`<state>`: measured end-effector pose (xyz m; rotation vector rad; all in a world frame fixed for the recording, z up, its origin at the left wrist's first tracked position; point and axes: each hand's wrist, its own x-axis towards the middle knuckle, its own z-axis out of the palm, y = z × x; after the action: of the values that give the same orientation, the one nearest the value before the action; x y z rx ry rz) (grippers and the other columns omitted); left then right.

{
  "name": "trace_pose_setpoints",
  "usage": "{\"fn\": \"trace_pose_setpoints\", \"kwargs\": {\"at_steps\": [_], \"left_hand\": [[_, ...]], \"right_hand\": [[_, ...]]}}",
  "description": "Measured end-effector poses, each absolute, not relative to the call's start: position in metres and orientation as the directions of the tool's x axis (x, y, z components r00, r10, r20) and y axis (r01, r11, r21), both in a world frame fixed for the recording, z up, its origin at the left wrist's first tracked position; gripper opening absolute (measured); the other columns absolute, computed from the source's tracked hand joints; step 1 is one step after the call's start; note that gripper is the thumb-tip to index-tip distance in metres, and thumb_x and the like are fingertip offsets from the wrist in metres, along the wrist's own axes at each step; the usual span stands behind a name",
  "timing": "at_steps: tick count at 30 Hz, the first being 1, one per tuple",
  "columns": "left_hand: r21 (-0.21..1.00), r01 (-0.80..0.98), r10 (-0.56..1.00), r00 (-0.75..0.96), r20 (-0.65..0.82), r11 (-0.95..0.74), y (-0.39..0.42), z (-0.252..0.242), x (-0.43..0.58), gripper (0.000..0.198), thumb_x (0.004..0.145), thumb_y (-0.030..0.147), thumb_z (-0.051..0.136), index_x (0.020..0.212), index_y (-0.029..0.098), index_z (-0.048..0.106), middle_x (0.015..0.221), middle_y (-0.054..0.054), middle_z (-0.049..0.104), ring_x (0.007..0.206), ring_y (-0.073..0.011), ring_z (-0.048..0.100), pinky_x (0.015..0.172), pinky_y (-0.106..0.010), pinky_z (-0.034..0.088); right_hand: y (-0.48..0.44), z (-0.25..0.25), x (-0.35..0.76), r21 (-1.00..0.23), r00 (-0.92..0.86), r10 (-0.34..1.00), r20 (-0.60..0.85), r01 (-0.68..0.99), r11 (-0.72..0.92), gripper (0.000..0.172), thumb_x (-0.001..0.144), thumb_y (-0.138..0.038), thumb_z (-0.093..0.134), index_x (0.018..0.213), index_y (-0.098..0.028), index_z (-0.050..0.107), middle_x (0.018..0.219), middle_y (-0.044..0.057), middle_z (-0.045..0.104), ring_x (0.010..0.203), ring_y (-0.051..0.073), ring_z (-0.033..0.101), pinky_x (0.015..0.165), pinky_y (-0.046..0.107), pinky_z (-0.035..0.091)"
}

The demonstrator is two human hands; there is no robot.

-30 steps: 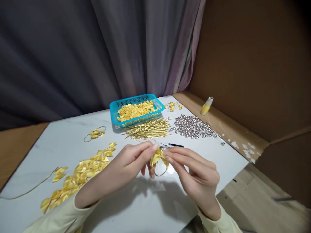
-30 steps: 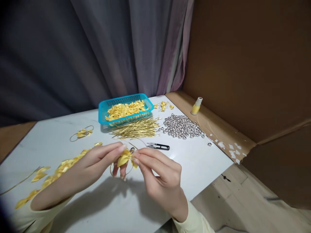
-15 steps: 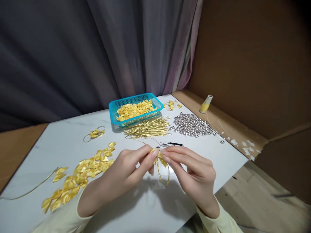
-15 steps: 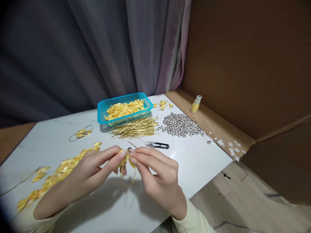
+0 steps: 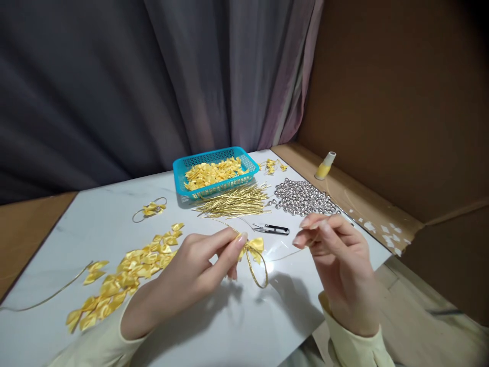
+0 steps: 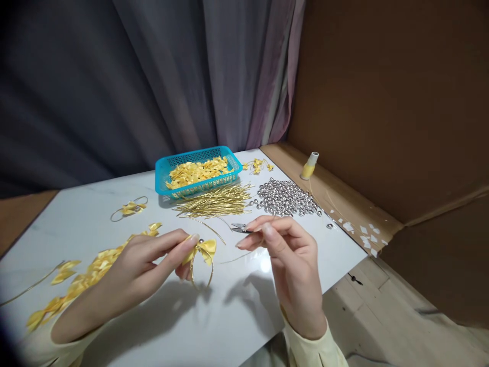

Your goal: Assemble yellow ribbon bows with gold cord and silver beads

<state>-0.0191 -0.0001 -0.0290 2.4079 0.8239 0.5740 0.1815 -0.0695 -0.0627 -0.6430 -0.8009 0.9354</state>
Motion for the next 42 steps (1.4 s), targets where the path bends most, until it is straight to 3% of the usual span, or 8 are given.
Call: {"fn": "trace_pose_setpoints", "kwargs": {"at_steps": [6,12,17,24,42], "left_hand": [[0.617,0.419,0.664,0.711,0.233,-0.666,0.001,-0.028,-0.020,0.034,0.095,0.021,0.040,0.064,0.019,0.054,0.056,0.008,0.059,0.049,-0.0036,0.053,0.056,-0.016,0.040],[0.621,0.420,0.661,0.717,0.220,-0.662,0.002,-0.027,-0.019,0.034,0.096,0.022,0.040,0.064,0.019,0.053,0.057,0.008,0.058,0.050,-0.0045,0.053,0.058,-0.018,0.041],[0.595,0.417,0.645,0.727,0.236,-0.687,0.001,-0.030,-0.020,0.033,0.096,0.021,0.040,0.065,0.019,0.053,0.058,0.007,0.057,0.050,-0.0046,0.053,0.057,-0.018,0.040],[0.566,0.379,0.587,0.772,0.243,-0.733,0.001,-0.029,-0.020,0.031,0.096,0.019,0.038,0.068,0.020,0.052,0.056,0.007,0.057,0.047,-0.0058,0.052,0.051,-0.018,0.039],[0.475,0.270,0.463,0.812,0.355,-0.838,-0.003,-0.027,-0.023,0.029,0.093,0.013,0.040,0.068,0.018,0.054,0.055,0.004,0.057,0.045,-0.0068,0.052,0.049,-0.021,0.037]], "right_hand": [[-0.079,-0.054,0.196,-0.764,0.464,0.790,0.401,-0.307,0.567,0.013,0.087,-0.018,0.059,0.076,-0.018,0.067,0.084,0.000,0.066,0.055,0.008,0.063,0.055,0.021,0.053],[-0.087,-0.057,0.209,-0.739,0.564,0.703,0.433,-0.225,0.635,0.011,0.086,-0.019,0.060,0.079,-0.016,0.068,0.084,0.002,0.065,0.054,0.009,0.059,0.050,0.023,0.047],[-0.088,-0.051,0.211,-0.722,0.566,0.669,0.482,-0.176,0.669,0.009,0.085,-0.019,0.062,0.080,-0.016,0.068,0.084,0.001,0.066,0.056,0.009,0.059,0.052,0.026,0.048],[-0.077,-0.031,0.209,-0.644,0.526,0.538,0.659,0.024,0.765,0.011,0.082,-0.010,0.063,0.073,-0.013,0.068,0.074,0.003,0.066,0.048,0.011,0.056,0.043,0.030,0.046],[-0.069,-0.025,0.215,-0.614,0.592,0.431,0.681,0.142,0.776,0.017,0.078,-0.003,0.061,0.068,-0.013,0.069,0.066,0.004,0.062,0.047,0.011,0.052,0.035,0.027,0.036]]}}
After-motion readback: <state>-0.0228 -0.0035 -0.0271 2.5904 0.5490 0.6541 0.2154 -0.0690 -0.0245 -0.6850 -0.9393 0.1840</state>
